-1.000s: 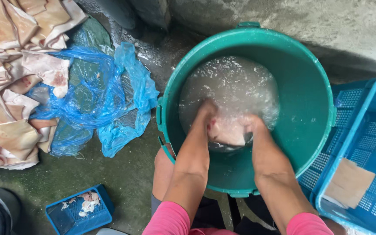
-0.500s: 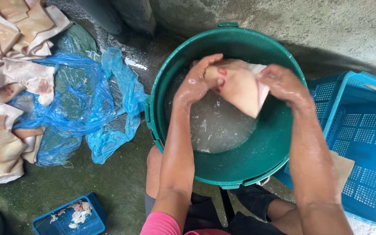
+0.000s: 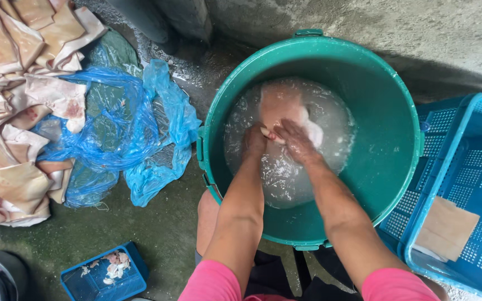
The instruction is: The person washes several beige cloths by hand in a green bucket filled with water. They repeatedly submerge, scrub, and wring out each cloth before placing it into a blue plastic basket.
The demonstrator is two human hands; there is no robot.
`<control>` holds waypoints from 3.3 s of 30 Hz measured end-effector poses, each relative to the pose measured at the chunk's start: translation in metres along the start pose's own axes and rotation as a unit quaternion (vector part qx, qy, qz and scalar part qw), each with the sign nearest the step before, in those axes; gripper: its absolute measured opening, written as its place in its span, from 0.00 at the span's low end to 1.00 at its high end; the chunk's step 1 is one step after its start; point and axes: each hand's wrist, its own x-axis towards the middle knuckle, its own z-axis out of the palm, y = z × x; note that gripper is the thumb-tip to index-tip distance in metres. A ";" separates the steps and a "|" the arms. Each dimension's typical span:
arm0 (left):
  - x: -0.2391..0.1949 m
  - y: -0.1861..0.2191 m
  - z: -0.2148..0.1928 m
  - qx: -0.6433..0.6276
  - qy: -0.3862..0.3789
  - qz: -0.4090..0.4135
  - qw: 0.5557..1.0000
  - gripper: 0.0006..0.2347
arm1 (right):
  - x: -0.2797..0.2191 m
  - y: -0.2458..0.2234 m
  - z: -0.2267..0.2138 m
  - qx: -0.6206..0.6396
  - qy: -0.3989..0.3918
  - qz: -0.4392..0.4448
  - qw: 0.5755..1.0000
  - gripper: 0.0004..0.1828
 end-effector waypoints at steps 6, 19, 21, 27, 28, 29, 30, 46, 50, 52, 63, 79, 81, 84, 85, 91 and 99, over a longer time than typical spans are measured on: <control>0.012 0.007 0.007 0.485 -0.007 0.053 0.873 0.14 | 0.005 0.027 0.066 0.060 -0.149 0.227 0.960 0.23; -0.090 0.205 -0.026 -0.109 -0.539 0.258 0.794 0.43 | -0.087 -0.113 -0.343 0.023 -0.150 0.040 0.988 0.17; -0.115 0.223 -0.033 -0.133 -0.601 0.291 0.732 0.43 | -0.112 -0.139 -0.389 -0.011 -0.097 0.044 0.994 0.16; -0.147 0.227 -0.020 -0.087 -0.477 0.302 0.820 0.29 | -0.152 -0.187 -0.462 -0.062 0.067 0.053 0.994 0.16; -0.149 0.226 -0.011 -0.101 -0.466 0.310 0.822 0.26 | -0.150 -0.188 -0.465 -0.112 0.105 0.003 0.988 0.14; -0.150 0.224 -0.005 -0.114 -0.456 0.315 0.825 0.23 | -0.149 -0.187 -0.465 -0.159 0.142 -0.045 0.976 0.12; -0.151 0.222 -0.003 -0.120 -0.433 0.317 0.835 0.22 | -0.147 -0.184 -0.464 -0.206 0.177 -0.092 0.958 0.10; -0.169 0.240 0.012 -0.122 -0.309 0.394 0.857 0.07 | -0.130 -0.048 -0.251 0.591 0.210 0.026 0.779 0.50; -0.201 0.260 0.003 -0.152 -0.314 0.429 0.834 0.06 | -0.123 -0.046 -0.225 0.479 0.144 0.157 0.851 0.49; -0.227 0.275 0.001 -0.131 -0.301 0.474 0.817 0.06 | -0.118 -0.043 -0.228 0.483 0.165 0.152 0.846 0.44; -0.308 0.366 0.059 -0.201 -0.313 0.445 0.815 0.08 | -0.190 -0.021 -0.265 0.647 0.367 0.068 0.665 0.18; -0.315 0.317 0.368 -0.229 -0.422 0.411 0.775 0.06 | -0.415 0.121 -0.296 0.402 0.611 0.188 0.656 0.18; -0.303 0.292 0.407 -0.221 -0.418 0.371 0.799 0.07 | -0.422 0.152 -0.273 0.419 0.624 0.224 0.620 0.19; -0.272 0.250 0.462 -0.229 -0.442 0.241 0.833 0.09 | -0.429 0.192 -0.240 0.422 0.612 0.327 0.583 0.18; -0.259 0.235 0.479 -0.220 -0.426 0.223 0.849 0.10 | -0.433 0.202 -0.229 0.411 0.597 0.359 0.588 0.19; -0.154 0.154 0.563 -0.142 -0.351 0.200 0.904 0.13 | -0.445 0.286 -0.153 0.319 0.491 0.468 0.662 0.28; 0.009 -0.022 0.634 0.137 -0.348 0.263 0.890 0.42 | -0.362 0.331 -0.037 -0.107 0.143 0.617 0.767 0.36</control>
